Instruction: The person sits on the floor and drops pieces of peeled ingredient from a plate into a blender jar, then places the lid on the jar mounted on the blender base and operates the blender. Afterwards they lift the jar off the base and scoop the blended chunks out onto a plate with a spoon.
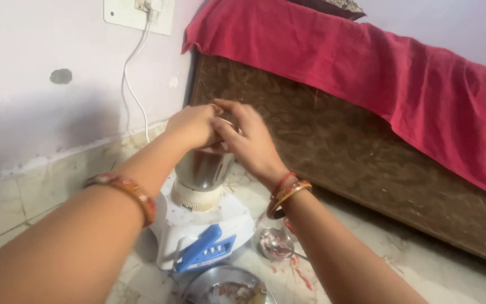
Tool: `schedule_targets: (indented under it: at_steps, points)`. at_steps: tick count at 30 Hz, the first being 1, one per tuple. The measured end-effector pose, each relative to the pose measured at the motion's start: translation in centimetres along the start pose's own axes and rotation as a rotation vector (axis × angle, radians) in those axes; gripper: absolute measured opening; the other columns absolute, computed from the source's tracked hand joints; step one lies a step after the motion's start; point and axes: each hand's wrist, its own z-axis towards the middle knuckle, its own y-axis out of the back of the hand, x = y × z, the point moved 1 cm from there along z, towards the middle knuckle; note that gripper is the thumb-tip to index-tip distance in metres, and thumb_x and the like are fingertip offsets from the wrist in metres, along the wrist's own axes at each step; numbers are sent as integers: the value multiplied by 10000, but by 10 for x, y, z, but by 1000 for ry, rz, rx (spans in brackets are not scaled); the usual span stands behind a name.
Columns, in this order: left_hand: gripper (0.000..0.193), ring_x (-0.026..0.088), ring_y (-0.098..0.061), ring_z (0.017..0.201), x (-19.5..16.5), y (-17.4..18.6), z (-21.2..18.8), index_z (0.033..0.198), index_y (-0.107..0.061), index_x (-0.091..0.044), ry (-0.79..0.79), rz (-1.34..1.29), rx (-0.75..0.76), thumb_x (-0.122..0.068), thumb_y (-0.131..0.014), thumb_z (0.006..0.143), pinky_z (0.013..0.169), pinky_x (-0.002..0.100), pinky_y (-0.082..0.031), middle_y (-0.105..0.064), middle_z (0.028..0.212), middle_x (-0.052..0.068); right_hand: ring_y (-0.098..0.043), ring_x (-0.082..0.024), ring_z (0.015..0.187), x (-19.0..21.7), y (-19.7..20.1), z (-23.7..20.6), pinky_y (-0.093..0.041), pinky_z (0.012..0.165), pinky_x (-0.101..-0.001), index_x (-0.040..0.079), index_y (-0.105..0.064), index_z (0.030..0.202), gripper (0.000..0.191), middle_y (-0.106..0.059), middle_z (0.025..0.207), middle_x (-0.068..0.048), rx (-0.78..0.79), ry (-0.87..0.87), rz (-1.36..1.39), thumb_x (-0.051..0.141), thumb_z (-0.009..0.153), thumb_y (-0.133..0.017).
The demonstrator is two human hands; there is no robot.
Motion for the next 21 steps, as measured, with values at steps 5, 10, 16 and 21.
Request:
schedule_targets:
  at_steps: [5, 10, 16, 21]
  points:
    - [549, 394, -650, 1130, 20, -10, -13, 1156, -661, -42, -114, -155, -215, -288, -838, 699, 978, 472, -517, -698, 1144, 204, -581, -272, 1295, -10, -18, 8, -557, 944, -369, 153, -346, 1568, 678, -543, 1475, -138, 284, -270, 501, 467, 988, -503]
    - [627, 449, -562, 1199, 48, -34, -26, 1222, -569, 33, -412, -331, -481, -241, -817, 715, 1012, 487, -462, -571, 1255, 236, -526, -304, 1384, -9, -14, 6, -469, 1075, -427, 188, -372, 1624, 732, -521, 1511, -167, 317, -110, 60, 577, 1012, -470]
    - [1064, 368, -495, 1339, 68, -45, -32, 1524, -171, 42, -511, -689, -385, -226, -856, 756, 1047, 419, -488, -257, 1499, 265, -545, -311, 1364, -10, -18, 7, -483, 1082, -422, 220, -449, 1560, 845, -479, 1506, -171, 362, -140, -65, 703, 878, -574]
    - [1341, 337, -483, 1416, 69, -60, -62, 1560, 144, -20, -395, -873, -184, -168, -877, 703, 1144, 417, -411, -417, 1525, 238, -636, -301, 1252, -4, -25, 7, -538, 1012, -398, 219, -578, 1438, 884, -536, 1426, -160, 295, -144, -180, 758, 742, -662]
